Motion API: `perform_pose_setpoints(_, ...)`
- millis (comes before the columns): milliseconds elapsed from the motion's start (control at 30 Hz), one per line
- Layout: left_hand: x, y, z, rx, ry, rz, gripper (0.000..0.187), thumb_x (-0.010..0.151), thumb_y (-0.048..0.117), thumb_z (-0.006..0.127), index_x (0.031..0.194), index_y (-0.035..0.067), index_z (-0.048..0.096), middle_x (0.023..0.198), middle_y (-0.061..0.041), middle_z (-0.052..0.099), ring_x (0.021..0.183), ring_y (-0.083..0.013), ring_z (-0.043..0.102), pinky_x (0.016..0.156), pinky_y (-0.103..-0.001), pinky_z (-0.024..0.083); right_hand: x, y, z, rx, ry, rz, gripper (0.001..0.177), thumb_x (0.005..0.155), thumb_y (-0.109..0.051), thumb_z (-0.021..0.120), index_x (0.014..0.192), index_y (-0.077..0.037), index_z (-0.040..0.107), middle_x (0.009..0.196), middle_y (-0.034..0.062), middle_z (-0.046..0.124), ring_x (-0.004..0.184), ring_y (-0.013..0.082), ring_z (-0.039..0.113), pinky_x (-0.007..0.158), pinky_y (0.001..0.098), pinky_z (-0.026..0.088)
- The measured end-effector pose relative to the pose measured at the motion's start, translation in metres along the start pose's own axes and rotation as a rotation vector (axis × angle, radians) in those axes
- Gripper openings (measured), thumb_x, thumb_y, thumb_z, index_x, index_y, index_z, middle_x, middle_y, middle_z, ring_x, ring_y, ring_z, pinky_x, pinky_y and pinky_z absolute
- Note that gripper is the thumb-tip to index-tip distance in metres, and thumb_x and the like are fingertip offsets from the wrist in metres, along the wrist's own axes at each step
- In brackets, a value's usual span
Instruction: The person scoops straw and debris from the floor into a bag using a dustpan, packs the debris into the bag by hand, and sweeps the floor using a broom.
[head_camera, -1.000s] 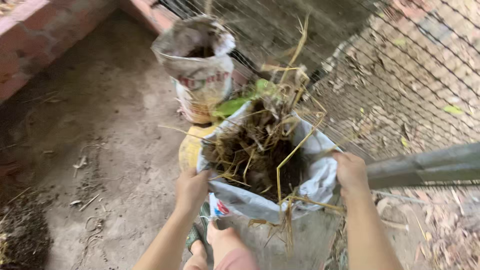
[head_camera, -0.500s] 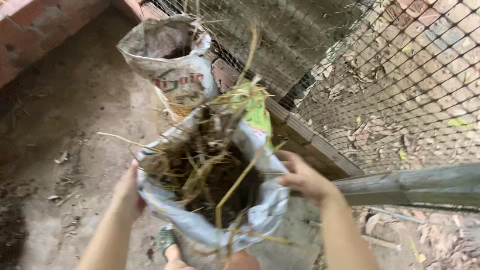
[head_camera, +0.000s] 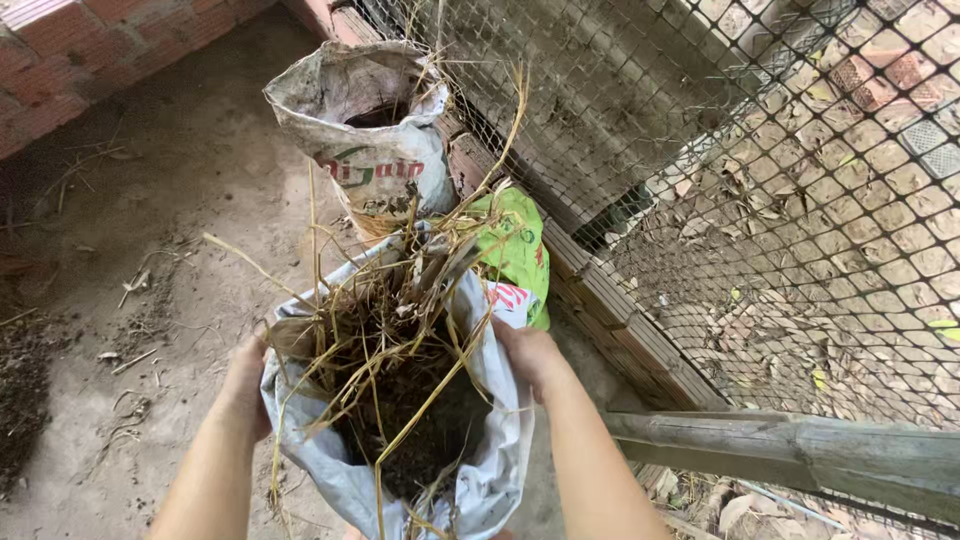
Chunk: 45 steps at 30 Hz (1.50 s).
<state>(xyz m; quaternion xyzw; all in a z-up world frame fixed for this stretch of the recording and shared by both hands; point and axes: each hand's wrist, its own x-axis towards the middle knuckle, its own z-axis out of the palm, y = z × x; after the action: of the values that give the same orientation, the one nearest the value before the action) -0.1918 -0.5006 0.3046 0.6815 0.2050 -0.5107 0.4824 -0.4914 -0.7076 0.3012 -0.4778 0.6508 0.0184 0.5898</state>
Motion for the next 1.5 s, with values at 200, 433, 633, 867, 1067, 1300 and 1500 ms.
perform_pose_setpoints(200,0.051,-0.008,0.001,0.068,-0.093,-0.105,0.051,0.093,0.064,0.064,0.105,0.014,0.065,0.081,-0.006,0.055,0.065,-0.0217,0.051,0.063,-0.045,0.044,0.009,0.0,0.022,0.023,-0.009,-0.026,0.04,0.096,-0.034,0.063,0.123,-0.005,0.07,0.11,0.0089,0.077,0.093,0.0178,0.07,0.081,0.035,0.055)
perform_pose_setpoints(433,0.061,-0.011,0.012,0.092,-0.317,-0.147,0.052,0.089,0.049,0.053,0.109,0.003,0.068,0.091,-0.016,0.076,0.074,-0.0276,0.07,0.073,-0.041,0.057,0.002,-0.032,0.006,0.296,0.004,-0.075,0.034,0.087,-0.013,0.069,0.12,-0.003,0.073,0.105,0.009,0.078,0.088,0.0173,0.071,0.078,0.033,0.056)
perform_pose_setpoints(633,0.045,0.021,0.027,-0.02,-0.295,-0.228,0.06,0.094,0.058,0.043,0.111,0.007,0.07,0.093,-0.015,0.075,0.075,-0.0269,0.069,0.07,-0.043,0.057,-0.013,-0.046,0.004,0.522,-0.069,-0.039,0.03,0.089,-0.017,0.067,0.114,-0.002,0.074,0.1,0.0096,0.078,0.08,0.02,0.072,0.073,0.0352,0.058)
perform_pose_setpoints(867,0.056,0.045,0.02,0.402,-0.282,-0.039,0.029,0.094,0.028,0.068,0.11,0.004,0.075,0.087,-0.012,0.073,0.062,-0.0208,0.064,0.055,-0.038,0.051,-0.024,-0.051,-0.009,0.001,0.19,-0.142,0.019,0.086,-0.01,0.072,0.1,0.001,0.077,0.083,0.015,0.076,0.07,0.0246,0.066,0.067,0.0399,0.054)
perform_pose_setpoints(1067,-0.021,0.071,0.035,0.505,-0.149,0.447,0.029,0.086,0.006,0.068,0.114,0.012,0.074,0.088,-0.01,0.08,0.064,-0.0167,0.066,0.05,-0.035,0.05,-0.076,-0.066,-0.015,-0.181,0.581,-0.443,0.023,0.091,-0.009,0.058,0.105,-0.008,0.076,0.084,0.0199,0.076,0.075,0.0346,0.076,0.075,0.0434,0.056)
perform_pose_setpoints(1300,-0.097,0.099,0.044,0.814,0.122,0.857,0.025,0.091,0.013,0.071,0.117,0.013,0.07,0.093,-0.009,0.078,0.067,-0.0197,0.07,0.057,-0.036,0.056,-0.098,-0.079,-0.031,-0.437,0.86,-1.006,0.029,0.08,-0.006,0.065,0.108,-0.001,0.071,0.095,0.0237,0.073,0.087,0.0422,0.071,0.08,0.0465,0.055)
perform_pose_setpoints(1500,-0.123,0.097,0.018,0.988,0.369,1.281,0.029,0.091,0.016,0.08,0.117,0.009,0.068,0.09,-0.016,0.076,0.08,-0.0233,0.072,0.071,-0.037,0.058,-0.122,-0.091,-0.046,-0.446,0.846,-0.952,0.009,0.089,-0.011,0.07,0.093,-0.003,0.069,0.086,0.0205,0.072,0.08,0.0403,0.069,0.071,0.0495,0.053)
